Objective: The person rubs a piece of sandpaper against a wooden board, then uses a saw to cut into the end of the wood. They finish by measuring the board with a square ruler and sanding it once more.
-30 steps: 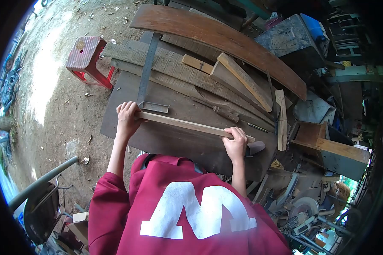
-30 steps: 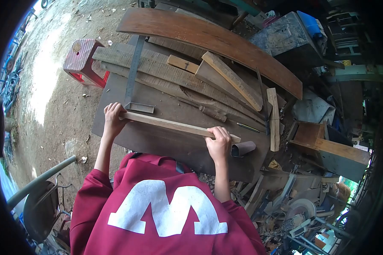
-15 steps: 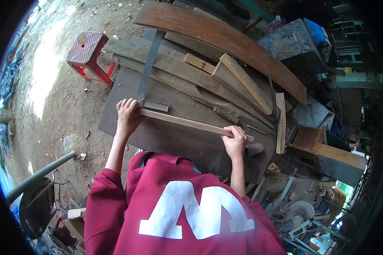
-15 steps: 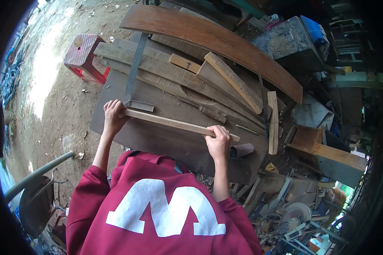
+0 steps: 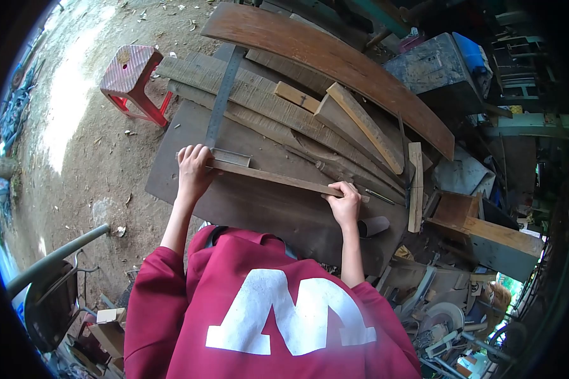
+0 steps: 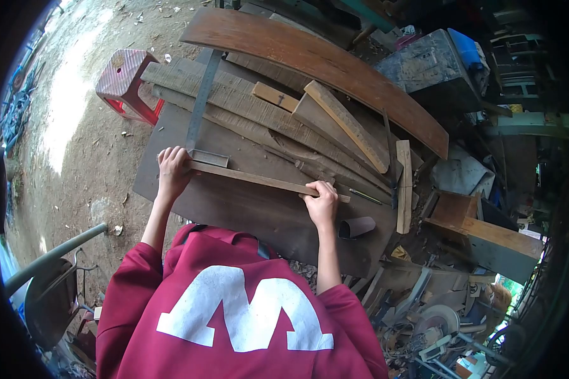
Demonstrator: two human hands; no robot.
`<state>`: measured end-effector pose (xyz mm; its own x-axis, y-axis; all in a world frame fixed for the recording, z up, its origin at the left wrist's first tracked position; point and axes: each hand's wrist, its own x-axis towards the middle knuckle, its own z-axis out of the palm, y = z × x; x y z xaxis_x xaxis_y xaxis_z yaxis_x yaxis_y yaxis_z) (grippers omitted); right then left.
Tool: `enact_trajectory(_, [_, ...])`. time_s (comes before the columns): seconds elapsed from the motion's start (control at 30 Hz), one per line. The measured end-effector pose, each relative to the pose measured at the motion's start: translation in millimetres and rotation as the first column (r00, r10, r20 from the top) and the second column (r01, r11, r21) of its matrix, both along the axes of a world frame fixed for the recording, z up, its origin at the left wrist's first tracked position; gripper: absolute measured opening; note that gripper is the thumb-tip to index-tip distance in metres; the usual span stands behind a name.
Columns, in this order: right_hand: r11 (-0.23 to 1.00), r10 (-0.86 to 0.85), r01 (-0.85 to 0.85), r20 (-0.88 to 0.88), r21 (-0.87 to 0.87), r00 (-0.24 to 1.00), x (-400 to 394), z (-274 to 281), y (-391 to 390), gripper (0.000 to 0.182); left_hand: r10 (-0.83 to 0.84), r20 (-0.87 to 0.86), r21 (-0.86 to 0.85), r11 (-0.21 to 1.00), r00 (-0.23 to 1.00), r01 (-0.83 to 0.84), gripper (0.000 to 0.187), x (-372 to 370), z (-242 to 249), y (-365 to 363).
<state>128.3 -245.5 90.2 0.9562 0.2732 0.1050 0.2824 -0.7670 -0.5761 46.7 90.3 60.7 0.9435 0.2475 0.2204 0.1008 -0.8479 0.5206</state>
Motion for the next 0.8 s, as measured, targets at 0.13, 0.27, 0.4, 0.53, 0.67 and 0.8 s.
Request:
enact_trajectory(0.13, [0.998,0.041,-0.037,0.071,-0.06,0.997,0.4,21.9,6.7,0.02,0.006,0.026,-0.016,1.0,1.0,-0.006,0.037,-5.9,0.3,4.5])
enact_trajectory(0.27, [0.998,0.054,-0.048,0.118,-0.051,0.992,-3.2,40.4,15.6,0.021,0.018,0.028,-0.044,0.999,0.999,-0.017,0.037,-8.8,-2.1,8.1])
enact_trajectory(0.4, [0.999,0.02,-0.017,0.092,-0.035,0.996,-5.1,24.7,10.4,0.021,0.013,0.035,-0.035,0.999,0.999,-0.012,0.036,-7.0,-0.4,4.4])
enact_trajectory(0.53, [0.999,-0.02,0.021,0.029,-0.03,0.999,-5.7,-2.2,1.1,0.023,-0.007,0.011,0.01,1.0,1.0,0.007,0.037,-0.5,-0.2,-1.5])
enact_trajectory(0.67, [0.999,-0.035,0.035,0.015,-0.008,0.999,-4.3,-6.5,0.5,0.024,-0.022,-0.026,0.017,1.0,0.999,0.022,0.037,1.5,2.2,-0.1])
enact_trajectory(0.8, [0.999,-0.048,0.048,0.008,0.003,0.999,-5.6,-4.5,2.1,0.024,-0.025,-0.016,0.033,0.999,1.0,0.026,0.037,1.1,-0.6,0.5])
